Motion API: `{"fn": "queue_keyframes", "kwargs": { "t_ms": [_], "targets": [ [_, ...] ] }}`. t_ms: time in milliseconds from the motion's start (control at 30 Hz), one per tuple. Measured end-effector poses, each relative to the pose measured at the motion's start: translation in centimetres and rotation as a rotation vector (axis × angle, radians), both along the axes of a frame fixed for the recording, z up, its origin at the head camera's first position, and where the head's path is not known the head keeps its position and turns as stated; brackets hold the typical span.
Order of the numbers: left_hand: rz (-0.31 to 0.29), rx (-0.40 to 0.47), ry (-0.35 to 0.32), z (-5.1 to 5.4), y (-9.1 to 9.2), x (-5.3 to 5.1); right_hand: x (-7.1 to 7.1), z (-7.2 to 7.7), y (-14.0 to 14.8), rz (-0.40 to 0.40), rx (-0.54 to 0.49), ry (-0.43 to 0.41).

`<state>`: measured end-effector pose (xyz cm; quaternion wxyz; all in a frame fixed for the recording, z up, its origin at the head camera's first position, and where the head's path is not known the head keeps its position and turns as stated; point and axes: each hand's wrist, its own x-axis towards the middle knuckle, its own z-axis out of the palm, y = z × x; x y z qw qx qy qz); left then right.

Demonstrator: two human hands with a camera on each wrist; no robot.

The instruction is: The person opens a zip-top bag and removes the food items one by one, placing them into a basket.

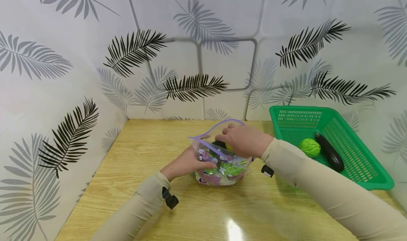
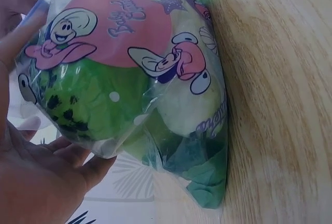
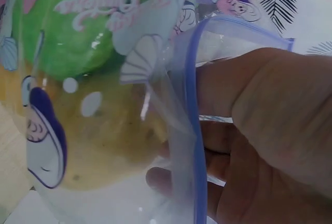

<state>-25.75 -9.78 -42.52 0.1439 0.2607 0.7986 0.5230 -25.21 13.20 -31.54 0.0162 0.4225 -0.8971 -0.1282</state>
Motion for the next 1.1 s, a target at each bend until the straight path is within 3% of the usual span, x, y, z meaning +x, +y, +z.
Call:
{"fn": "queue_keyframes", "kwargs": {
  "t_ms": [167, 433, 600, 833, 1100],
  "targets": [
    [-0.041, -0.008, -0.001, 0.0, 0.0, 0.0, -0.3, -0.4, 0.2, 0.002, -0.011, -0.009],
    [-0.040, 0.006, -0.026, -0.2, 0.3, 0.0, -0.6, -0.8, 0.1, -0.016, 0.010, 0.002],
    [-0.025, -0.045, 0.013, -0.2, 0.2, 0.1, -0.6, -0.9, 0.2, -0.007, -0.002, 0.027],
    [-0.019, -0.067, 0.013, -0.1, 0.1, 0.2, -0.7, -1.1, 0.8, 0.024, -0.090, 0.030],
    [-0.031, -0.062, 0.034, 0.0, 0.2, 0.2, -0.5, 0.0, 0.9, 0.034, -0.194, -0.024]
  ]
}}
